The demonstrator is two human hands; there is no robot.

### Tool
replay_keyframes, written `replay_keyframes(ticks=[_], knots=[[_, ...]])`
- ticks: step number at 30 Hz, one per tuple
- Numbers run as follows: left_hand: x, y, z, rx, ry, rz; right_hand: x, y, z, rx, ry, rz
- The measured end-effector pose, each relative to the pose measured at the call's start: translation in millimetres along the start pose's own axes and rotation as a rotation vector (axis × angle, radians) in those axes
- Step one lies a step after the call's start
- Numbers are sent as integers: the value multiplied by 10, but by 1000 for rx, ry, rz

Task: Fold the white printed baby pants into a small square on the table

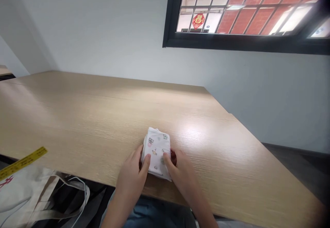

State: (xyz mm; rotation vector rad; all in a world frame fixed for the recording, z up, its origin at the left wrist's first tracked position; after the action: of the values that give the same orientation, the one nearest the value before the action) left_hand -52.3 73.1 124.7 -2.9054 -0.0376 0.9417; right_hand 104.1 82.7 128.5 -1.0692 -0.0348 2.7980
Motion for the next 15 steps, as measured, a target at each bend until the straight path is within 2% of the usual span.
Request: replay_keyframes(ticks=[5, 8, 12, 15], knots=[[147, 5, -129, 10, -120, 6, -72, 15, 0, 33, -91, 22], [327, 86, -258, 26, -191, 59, -215, 99, -148, 84, -122, -7], [771, 284, -476, 145, -250, 196, -536, 364, -648, 254, -97, -105], [1177, 544, -645, 341, -228, 170, -822, 754, -1213, 414, 25, -265]])
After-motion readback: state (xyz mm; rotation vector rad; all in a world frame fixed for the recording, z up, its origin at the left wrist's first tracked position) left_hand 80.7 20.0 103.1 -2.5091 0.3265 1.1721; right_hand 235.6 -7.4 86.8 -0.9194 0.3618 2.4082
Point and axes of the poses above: each hand's wrist, its own y-axis away from the middle knuckle, its own x-axis out of the palm, z = x × y, the point moved 5 cm from there along -y, towards the middle knuckle, and after that the axes turned 1 degree about x, right-handed, at the moved point
